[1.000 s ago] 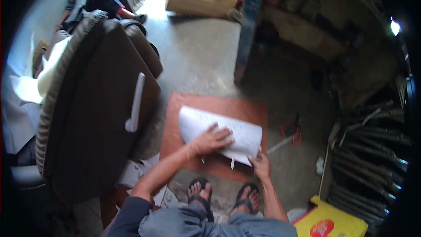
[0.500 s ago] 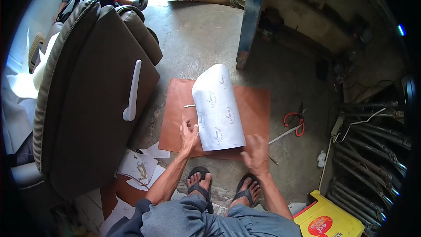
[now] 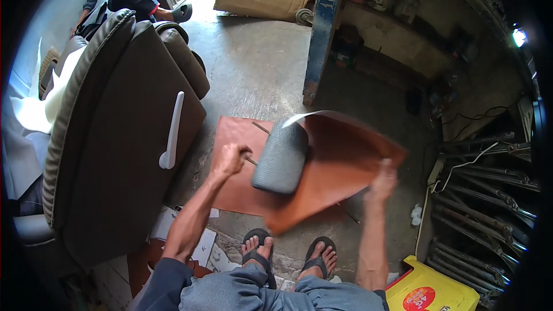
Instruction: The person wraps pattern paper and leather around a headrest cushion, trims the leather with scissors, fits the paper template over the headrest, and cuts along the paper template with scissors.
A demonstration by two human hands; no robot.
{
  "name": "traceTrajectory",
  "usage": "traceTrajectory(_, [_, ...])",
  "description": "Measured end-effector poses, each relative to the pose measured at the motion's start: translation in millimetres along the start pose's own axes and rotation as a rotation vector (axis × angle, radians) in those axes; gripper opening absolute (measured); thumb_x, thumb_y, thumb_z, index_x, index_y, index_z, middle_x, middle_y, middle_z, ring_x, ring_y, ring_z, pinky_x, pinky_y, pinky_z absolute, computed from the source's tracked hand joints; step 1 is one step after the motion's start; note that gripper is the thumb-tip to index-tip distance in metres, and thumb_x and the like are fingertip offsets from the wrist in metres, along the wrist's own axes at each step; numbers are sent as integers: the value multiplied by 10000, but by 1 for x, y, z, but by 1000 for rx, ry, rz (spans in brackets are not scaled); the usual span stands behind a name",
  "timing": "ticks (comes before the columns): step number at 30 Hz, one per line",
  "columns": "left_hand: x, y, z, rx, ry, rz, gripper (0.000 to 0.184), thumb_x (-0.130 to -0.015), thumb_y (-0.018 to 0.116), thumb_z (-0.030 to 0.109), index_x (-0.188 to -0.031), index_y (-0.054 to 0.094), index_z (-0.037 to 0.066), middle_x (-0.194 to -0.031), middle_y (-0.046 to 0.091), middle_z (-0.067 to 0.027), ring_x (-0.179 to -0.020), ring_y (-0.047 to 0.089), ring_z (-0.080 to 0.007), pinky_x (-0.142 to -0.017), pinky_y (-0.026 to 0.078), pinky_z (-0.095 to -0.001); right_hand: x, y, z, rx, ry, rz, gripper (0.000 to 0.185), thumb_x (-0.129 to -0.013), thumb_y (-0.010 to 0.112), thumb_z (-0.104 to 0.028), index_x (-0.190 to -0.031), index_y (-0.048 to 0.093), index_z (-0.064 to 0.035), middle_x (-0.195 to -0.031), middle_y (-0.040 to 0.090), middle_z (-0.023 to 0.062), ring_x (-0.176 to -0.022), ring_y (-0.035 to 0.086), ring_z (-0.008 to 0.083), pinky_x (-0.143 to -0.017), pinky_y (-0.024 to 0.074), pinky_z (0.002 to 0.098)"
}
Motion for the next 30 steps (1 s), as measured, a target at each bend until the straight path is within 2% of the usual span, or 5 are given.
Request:
traceTrajectory(12, [-48, -43, -19, -594, -27, 479, 237, -896, 612, 113, -1102, 681, 15, -1067, 677, -174, -997, 638, -398, -873, 514, -487, 25, -58, -256, -384, -256, 70, 427, -1020, 621, -274, -1389, 543, -74, -1315, 603, 109, -1152, 632, 238, -990, 524, 425])
traceTrajectory(16, [30, -29, 178, 601, 396, 2, 792, -839, 797, 222, -1487, 394, 11, -1397, 514, -240, -1323, 492, -375, -1137, 377, -450, 73, 17, -248, -425, -224, -149, 385, -1023, 598, -159, -1384, 521, -50, -1251, 632, 120, -1090, 652, 214, -933, 559, 366])
traceTrajectory(20, [88, -13, 276, 682, 771, 52, 1035, -797, 779, 56, -1593, 118, 43, -1521, 379, -269, -1398, 428, -386, -1163, 366, -425, 116, 53, -246, -433, -398, -413, 398, -1028, 556, -79, -1405, 472, 16, -1305, 606, 142, -1192, 603, 204, -1015, 501, 344])
traceTrajectory(26, [65, -59, 261, 415, 659, 25, 612, -722, 530, -158, -1306, 583, 16, -1178, 682, -210, -1158, 664, -328, -948, 541, -362, 108, 28, -249, -405, -312, -480, 493, -1024, 586, -143, -1423, 392, 72, -1367, 546, 203, -1216, 578, 248, -1057, 447, 369])
traceTrajectory(30, [73, -114, 282, 157, 725, -6, 565, -702, 593, -87, -1247, 637, 59, -928, 626, -129, -880, 647, -357, -768, 526, -425, 116, -4, -273, 538, -1353, -84, 857, -885, 759, -406, -1492, 273, -46, -1368, 508, 207, -1261, 506, 382, -1064, 451, 496])
Point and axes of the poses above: each hand's wrist, its own x-axis away from the middle knuckle, its own y-axis out of the palm, z = x × y, the point moved 3 cm from there along -x, towards the middle knuckle
